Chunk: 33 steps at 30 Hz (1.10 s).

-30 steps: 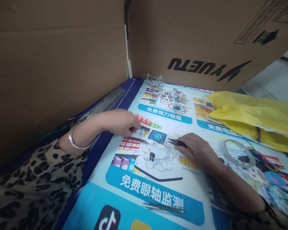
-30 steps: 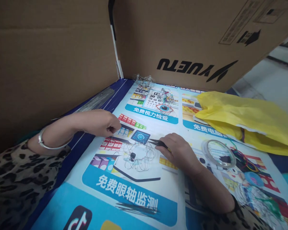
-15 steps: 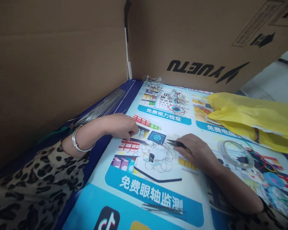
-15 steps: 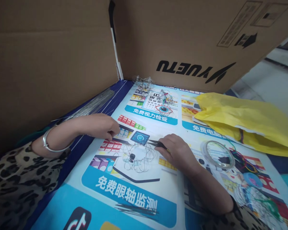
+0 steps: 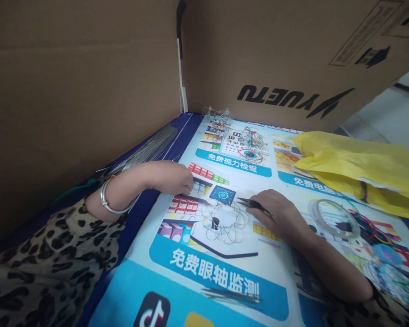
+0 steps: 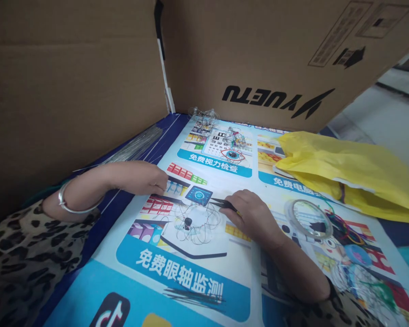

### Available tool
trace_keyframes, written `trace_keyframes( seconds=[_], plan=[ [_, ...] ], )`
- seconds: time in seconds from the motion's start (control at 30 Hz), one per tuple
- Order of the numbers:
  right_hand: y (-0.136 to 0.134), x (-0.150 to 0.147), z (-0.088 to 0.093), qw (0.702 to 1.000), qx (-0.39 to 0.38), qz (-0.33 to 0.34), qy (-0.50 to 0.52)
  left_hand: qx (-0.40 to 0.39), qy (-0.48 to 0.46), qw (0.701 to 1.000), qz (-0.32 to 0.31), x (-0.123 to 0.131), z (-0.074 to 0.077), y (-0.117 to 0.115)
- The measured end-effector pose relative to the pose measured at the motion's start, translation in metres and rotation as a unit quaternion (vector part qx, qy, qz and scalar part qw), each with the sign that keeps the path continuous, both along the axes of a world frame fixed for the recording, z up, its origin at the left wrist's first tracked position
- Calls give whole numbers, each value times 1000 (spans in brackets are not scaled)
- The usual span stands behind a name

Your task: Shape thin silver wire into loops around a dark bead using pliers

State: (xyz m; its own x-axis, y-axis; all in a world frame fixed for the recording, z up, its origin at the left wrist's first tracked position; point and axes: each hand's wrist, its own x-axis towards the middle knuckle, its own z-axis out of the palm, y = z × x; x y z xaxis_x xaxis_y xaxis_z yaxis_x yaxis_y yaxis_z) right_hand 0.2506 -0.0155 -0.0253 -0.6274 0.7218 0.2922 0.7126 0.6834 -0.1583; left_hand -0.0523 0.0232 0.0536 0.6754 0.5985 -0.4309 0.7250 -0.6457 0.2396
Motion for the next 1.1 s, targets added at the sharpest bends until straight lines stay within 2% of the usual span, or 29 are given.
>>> trace_keyframes(
  seconds=[0.2, 0.4, 0.53, 0.67, 0.73, 1.1],
  plan=[
    [0, 0, 1, 1000, 3, 2, -1, 83, -44, 995, -27, 0, -3, 1],
    [0, 1, 0, 1000, -1, 0, 2, 21, -164, 986, -33, 0, 1, 7],
    [0, 1, 0, 1000, 1, -2, 2, -46, -212, 976, -2, -6, 1, 14],
    [0, 1, 0, 1000, -4, -2, -4, -63, -228, 967, 97, -11, -4, 20],
    [0, 2, 0, 1000, -8, -1, -8, -57, -223, 966, 121, -11, -7, 22],
    [-1, 2, 0, 1000, -18, -7, -4, -43, -230, 964, 127, -4, -7, 16]
  ],
)
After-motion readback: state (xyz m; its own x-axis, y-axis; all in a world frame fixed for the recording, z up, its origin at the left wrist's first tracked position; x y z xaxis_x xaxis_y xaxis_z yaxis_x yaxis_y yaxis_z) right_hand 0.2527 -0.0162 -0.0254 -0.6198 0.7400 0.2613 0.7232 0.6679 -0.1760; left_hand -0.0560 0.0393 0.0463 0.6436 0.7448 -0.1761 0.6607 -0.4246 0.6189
